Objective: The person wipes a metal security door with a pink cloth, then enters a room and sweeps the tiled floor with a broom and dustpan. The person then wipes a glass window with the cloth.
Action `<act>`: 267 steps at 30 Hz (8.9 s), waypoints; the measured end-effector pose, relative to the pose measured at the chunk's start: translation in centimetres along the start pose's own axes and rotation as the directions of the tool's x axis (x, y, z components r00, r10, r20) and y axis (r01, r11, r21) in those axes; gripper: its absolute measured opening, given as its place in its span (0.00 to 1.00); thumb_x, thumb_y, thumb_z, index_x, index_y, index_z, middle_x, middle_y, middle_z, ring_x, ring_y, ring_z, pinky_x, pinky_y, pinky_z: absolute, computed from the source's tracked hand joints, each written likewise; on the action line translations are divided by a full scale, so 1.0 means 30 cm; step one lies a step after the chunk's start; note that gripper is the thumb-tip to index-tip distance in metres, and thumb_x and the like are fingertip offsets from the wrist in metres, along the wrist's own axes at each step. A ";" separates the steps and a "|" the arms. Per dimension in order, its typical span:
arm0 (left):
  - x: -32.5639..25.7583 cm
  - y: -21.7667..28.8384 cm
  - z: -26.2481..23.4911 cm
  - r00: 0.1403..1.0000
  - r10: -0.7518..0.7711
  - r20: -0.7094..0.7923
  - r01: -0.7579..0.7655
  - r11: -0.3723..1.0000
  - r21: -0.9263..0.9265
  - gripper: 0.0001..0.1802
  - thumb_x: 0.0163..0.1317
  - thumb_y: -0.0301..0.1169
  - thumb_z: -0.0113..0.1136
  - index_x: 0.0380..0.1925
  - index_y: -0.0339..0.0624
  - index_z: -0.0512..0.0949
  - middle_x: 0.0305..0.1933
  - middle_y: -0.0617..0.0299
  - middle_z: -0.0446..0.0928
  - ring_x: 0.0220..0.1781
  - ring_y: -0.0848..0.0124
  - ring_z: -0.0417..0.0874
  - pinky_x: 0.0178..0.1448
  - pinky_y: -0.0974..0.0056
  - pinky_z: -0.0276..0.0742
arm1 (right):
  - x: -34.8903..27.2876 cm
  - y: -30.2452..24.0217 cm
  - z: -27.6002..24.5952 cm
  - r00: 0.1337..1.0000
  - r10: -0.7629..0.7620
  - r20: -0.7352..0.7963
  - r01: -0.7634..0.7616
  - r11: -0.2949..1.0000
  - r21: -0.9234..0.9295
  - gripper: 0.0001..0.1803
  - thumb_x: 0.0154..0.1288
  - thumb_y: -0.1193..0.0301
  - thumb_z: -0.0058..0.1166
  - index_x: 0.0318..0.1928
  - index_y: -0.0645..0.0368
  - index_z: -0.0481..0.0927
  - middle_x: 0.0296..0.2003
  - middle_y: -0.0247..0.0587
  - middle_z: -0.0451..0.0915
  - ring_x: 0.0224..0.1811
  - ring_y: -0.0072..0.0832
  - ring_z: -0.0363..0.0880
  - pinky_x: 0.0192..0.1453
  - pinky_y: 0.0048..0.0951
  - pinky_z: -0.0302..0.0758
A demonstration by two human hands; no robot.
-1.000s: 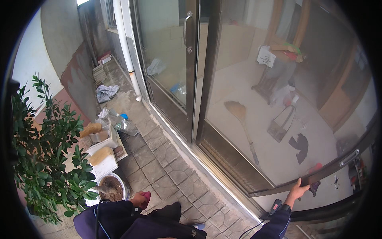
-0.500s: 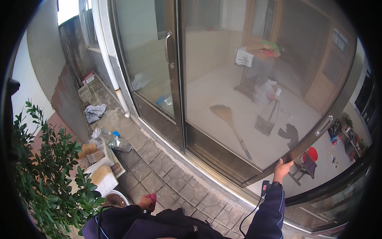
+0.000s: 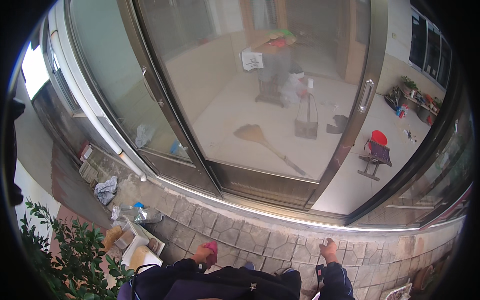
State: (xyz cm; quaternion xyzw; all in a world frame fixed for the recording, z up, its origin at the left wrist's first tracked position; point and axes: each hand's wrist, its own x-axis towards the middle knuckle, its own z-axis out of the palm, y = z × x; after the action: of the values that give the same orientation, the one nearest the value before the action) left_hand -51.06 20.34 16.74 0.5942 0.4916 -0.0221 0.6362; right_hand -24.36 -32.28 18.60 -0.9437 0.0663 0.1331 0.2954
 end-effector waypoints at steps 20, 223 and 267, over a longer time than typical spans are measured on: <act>-0.348 0.095 0.648 0.982 0.183 0.054 -0.147 0.905 -0.399 0.11 0.62 0.31 0.62 0.42 0.41 0.77 0.35 0.62 0.80 0.36 0.71 0.80 0.41 0.63 0.79 | 0.132 0.366 -0.305 0.973 -0.182 0.144 0.172 0.982 0.078 0.24 0.50 0.68 0.64 0.51 0.56 0.76 0.39 0.53 0.82 0.42 0.44 0.82 0.47 0.37 0.78; -0.147 2.101 1.773 0.584 0.110 -0.804 0.567 0.654 0.501 0.26 0.54 0.34 0.58 0.55 0.44 0.69 0.60 0.45 0.67 0.32 0.55 0.83 0.33 0.55 0.81 | 2.555 -1.669 -0.557 0.343 -0.075 0.936 0.446 0.890 -0.092 0.12 0.50 0.72 0.58 0.30 0.64 0.69 0.12 0.37 0.69 0.09 0.26 0.69 0.12 0.30 0.68; -0.343 2.085 2.202 0.303 -0.059 -0.951 0.735 0.649 0.194 0.12 0.56 0.26 0.51 0.40 0.34 0.75 0.57 0.38 0.67 0.33 0.51 0.84 0.35 0.53 0.81 | 1.838 -2.807 -1.418 -0.561 -0.696 0.448 0.186 0.422 0.887 0.18 0.69 0.55 0.45 0.35 0.58 0.66 0.17 0.31 0.68 0.14 0.17 0.67 0.17 0.23 0.67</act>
State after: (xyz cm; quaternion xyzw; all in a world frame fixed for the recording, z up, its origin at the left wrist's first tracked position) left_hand 21.52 -18.44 56.84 0.5242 0.8508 -0.0327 0.0157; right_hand 54.54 9.45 81.65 -0.2950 -0.6406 0.5781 0.4103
